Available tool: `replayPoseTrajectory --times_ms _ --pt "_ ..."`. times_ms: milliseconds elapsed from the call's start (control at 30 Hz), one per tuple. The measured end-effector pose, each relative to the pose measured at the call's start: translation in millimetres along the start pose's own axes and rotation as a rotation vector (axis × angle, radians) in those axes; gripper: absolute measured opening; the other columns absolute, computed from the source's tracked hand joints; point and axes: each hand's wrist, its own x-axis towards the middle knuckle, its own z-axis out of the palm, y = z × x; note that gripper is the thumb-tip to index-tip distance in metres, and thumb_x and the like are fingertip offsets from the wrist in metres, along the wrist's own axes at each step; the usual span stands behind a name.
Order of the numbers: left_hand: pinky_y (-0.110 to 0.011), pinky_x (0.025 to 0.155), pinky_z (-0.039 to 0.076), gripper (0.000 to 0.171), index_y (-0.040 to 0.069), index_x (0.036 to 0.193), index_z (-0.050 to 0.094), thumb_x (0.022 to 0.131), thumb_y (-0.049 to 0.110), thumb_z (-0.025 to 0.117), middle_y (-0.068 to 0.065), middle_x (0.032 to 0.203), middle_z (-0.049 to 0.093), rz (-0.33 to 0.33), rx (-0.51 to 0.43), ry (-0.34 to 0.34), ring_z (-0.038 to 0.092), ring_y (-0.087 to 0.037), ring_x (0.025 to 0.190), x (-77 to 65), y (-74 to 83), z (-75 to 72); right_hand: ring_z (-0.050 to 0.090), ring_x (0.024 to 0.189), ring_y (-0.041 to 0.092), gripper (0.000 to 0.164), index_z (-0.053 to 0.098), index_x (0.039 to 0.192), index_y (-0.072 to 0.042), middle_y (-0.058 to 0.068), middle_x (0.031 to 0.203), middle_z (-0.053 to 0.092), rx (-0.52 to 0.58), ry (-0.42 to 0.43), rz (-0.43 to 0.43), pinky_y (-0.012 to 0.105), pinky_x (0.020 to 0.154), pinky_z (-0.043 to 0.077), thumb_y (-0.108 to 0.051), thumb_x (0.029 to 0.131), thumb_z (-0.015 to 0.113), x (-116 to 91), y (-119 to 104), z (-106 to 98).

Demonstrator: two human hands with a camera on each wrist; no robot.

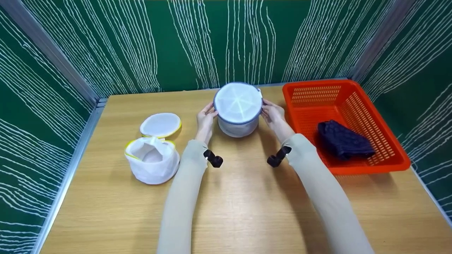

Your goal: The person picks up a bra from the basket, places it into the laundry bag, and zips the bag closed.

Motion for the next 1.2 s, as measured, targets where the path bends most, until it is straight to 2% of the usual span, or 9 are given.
replayPoseTrajectory --times_ms 167,333,500,700,867,1033,1200 --pt "-0.023 0.096 0.036 0.045 0.006 0.127 0.046 0.084 -0.005 0.052 -0.005 0.131 0.046 -0.012 0.065 -0.014 0.042 -0.018 0.119 -1.3 -0.5 0.0 0.047 0.113 0.016 0.045 0.042 0.131 -0.007 0.005 0.134 0.042 0.013 -0.008 -0.009 0.024 0.092 0.040 0.007 0.088 0.042 1 0 -2" --pt "-0.024 0.094 0.038 0.045 0.005 0.128 0.046 0.084 -0.003 0.053 -0.006 0.130 0.046 0.012 0.077 -0.027 0.043 -0.021 0.119 -2.6 -2.2 -1.1 0.045 0.114 0.016 0.045 0.038 0.132 -0.004 0.008 0.135 0.040 -0.059 -0.003 -0.064 0.023 0.093 0.039 0.004 0.088 0.042 3 2 -4" --pt "-0.025 0.090 0.042 0.046 0.001 0.128 0.044 0.083 -0.004 0.053 -0.010 0.130 0.046 0.052 0.034 -0.037 0.047 -0.024 0.114 -4.8 -4.4 -4.6 0.043 0.117 0.017 0.045 0.036 0.132 0.001 0.013 0.135 0.039 -0.248 0.043 -0.151 0.023 0.095 0.037 0.001 0.088 0.040 2 5 -4" --pt "-0.027 0.092 0.041 0.042 0.002 0.127 0.045 0.085 -0.001 0.051 -0.010 0.131 0.045 0.028 0.034 -0.003 0.046 -0.020 0.114 -11.9 -3.0 -8.6 0.041 0.118 0.020 0.043 0.037 0.131 0.003 0.015 0.132 0.041 -0.464 0.115 -0.248 0.026 0.098 0.035 -0.004 0.089 0.037 -4 7 -6" --pt "-0.031 0.091 0.041 0.037 0.000 0.123 0.048 0.086 -0.002 0.047 -0.013 0.126 0.049 0.014 -0.003 0.057 0.048 -0.023 0.112 -21.0 0.7 -9.8 0.039 0.118 0.020 0.041 0.037 0.132 -0.003 0.012 0.132 0.041 -0.604 0.165 -0.319 0.027 0.099 0.034 -0.008 0.091 0.037 -10 10 -7" --pt "-0.034 0.089 0.043 0.033 -0.003 0.116 0.054 0.084 -0.006 0.048 -0.015 0.116 0.056 0.015 -0.044 0.109 0.054 -0.024 0.103 -31.9 5.9 -10.2 0.037 0.120 0.022 0.038 0.040 0.129 -0.005 0.011 0.132 0.040 -0.676 0.192 -0.431 0.028 0.100 0.033 -0.008 0.091 0.039 -16 13 -6" --pt "-0.035 0.086 0.045 0.029 -0.004 0.110 0.056 0.082 -0.007 0.049 -0.013 0.103 0.058 0.035 -0.054 0.107 0.056 -0.021 0.089 -44.4 13.9 -11.6 0.036 0.120 0.020 0.034 0.043 0.124 -0.006 0.009 0.129 0.041 -0.709 0.151 -0.599 0.027 0.101 0.031 -0.005 0.090 0.041 -25 21 -5"
